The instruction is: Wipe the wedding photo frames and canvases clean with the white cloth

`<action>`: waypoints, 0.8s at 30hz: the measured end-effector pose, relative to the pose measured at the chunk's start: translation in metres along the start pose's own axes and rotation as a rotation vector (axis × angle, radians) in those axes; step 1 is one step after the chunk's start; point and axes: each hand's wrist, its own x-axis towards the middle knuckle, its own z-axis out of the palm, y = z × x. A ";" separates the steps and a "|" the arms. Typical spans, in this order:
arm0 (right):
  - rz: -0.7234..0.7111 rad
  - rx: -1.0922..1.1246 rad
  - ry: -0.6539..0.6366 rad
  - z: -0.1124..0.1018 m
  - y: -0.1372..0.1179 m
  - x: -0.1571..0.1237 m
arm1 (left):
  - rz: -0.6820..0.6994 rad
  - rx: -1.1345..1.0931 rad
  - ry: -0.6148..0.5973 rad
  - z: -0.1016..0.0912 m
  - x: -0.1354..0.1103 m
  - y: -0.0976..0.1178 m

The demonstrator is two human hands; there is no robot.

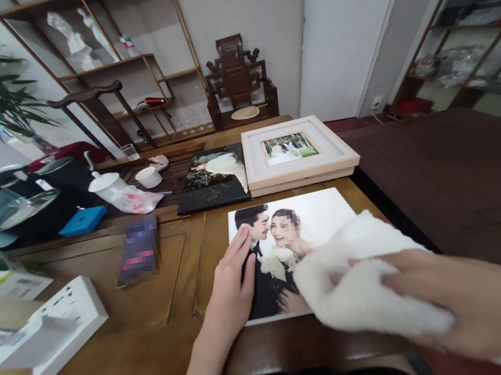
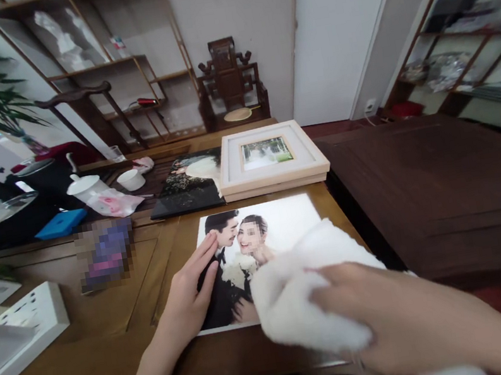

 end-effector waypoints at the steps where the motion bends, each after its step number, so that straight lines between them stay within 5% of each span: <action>1: -0.016 -0.010 -0.006 -0.004 0.005 0.012 | 0.004 0.000 0.000 0.000 0.000 0.000; 7: -0.141 -0.032 0.150 -0.020 0.041 0.092 | 0.022 -0.002 0.009 -0.001 -0.001 0.000; 11: -0.144 -0.022 0.204 -0.020 0.054 0.116 | 0.024 -0.014 0.027 -0.001 -0.001 0.001; 15: -0.098 -0.065 0.189 -0.010 0.039 0.095 | 0.022 -0.026 0.032 -0.001 -0.001 0.000; 19: -0.032 -0.070 0.037 0.001 0.006 0.045 | 0.020 -0.032 0.039 0.000 -0.001 -0.001; 24: -0.192 0.070 -0.156 0.008 -0.021 -0.002 | -0.008 -0.038 0.017 0.001 0.000 0.001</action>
